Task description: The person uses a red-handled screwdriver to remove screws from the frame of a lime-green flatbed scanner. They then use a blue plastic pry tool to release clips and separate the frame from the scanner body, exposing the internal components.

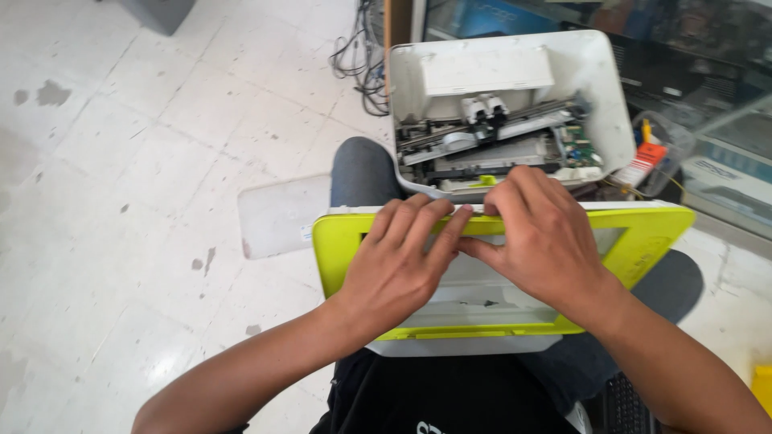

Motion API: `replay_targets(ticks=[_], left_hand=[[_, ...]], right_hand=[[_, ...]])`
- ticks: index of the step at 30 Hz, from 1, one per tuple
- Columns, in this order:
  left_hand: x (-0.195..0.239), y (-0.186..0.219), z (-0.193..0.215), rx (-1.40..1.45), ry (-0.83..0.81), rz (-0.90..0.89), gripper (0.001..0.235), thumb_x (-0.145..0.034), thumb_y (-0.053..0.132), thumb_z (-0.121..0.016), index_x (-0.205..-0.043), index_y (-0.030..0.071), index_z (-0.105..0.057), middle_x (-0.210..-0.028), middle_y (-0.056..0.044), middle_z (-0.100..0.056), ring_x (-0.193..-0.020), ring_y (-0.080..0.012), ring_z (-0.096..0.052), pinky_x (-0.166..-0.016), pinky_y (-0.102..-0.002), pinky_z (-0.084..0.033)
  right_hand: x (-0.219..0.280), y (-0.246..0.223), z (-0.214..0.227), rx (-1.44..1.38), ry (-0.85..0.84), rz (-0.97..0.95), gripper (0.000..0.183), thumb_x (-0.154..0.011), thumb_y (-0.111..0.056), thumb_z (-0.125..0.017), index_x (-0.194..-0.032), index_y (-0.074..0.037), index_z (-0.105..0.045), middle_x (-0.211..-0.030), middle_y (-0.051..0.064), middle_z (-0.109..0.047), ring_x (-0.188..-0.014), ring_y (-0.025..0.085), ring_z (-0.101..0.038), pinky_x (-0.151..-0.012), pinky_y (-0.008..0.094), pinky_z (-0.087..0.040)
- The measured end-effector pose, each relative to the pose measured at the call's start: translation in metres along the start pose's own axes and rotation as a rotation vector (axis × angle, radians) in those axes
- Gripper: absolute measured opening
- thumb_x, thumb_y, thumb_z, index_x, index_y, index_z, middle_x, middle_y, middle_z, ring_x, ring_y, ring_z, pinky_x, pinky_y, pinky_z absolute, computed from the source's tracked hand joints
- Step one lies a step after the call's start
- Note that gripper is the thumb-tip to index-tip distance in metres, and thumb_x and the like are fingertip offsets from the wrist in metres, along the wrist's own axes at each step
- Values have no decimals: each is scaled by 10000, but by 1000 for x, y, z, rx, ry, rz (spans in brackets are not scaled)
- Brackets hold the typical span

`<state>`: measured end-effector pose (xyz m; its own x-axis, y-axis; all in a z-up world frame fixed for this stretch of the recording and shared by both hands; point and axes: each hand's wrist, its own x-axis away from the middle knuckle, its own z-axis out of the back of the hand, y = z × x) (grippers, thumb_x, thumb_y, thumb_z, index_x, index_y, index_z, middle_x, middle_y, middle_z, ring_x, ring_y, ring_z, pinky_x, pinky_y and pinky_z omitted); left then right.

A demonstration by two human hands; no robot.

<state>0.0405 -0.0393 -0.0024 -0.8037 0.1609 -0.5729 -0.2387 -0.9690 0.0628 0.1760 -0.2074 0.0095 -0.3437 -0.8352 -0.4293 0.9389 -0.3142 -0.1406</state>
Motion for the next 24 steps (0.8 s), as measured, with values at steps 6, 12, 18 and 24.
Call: replay_targets(ticks=[6,12,18,24], left_hand=[[7,-9,-11,153,15,25,448,-1028,275,-745,-1390,62,-587,-1209,-104,-572,-1110,-327,-556,-862,-437,-427],[4,-18,-15,77,86,6,339,-991,276,-816,-1226,84,-665,-1081,-90,-546,-982,-305,-568,-758,-415,-397],[-21,8,-10,-47,126,-91,354,-1009,349,-800,-1088,42,-644,-1017,-111,-561,-887,-283,-565,-722,-392,-391],[-48,65,-23,-46,113,-125,307,-1108,296,-534,-1344,143,-656,-1191,-38,-642,-1030,-247,-610,-863,-377,-440]], right_hand=[[3,12,22,-138,-31,78,506,-849,-372,-907,-1005,-34,-566,-980,107,-542,-877,303,-551,-796,415,-458],[72,77,40,47,7,-149,596,-713,-501,-899,-1089,-83,-702,-1121,109,-645,-1098,284,-576,-996,423,-465],[110,76,49,69,209,-96,550,-791,-326,-963,-1137,33,-730,-1029,161,-616,-923,300,-591,-833,414,-498],[116,57,55,87,261,-154,539,-799,-362,-943,-1090,33,-720,-973,144,-601,-879,298,-564,-784,396,-477]])
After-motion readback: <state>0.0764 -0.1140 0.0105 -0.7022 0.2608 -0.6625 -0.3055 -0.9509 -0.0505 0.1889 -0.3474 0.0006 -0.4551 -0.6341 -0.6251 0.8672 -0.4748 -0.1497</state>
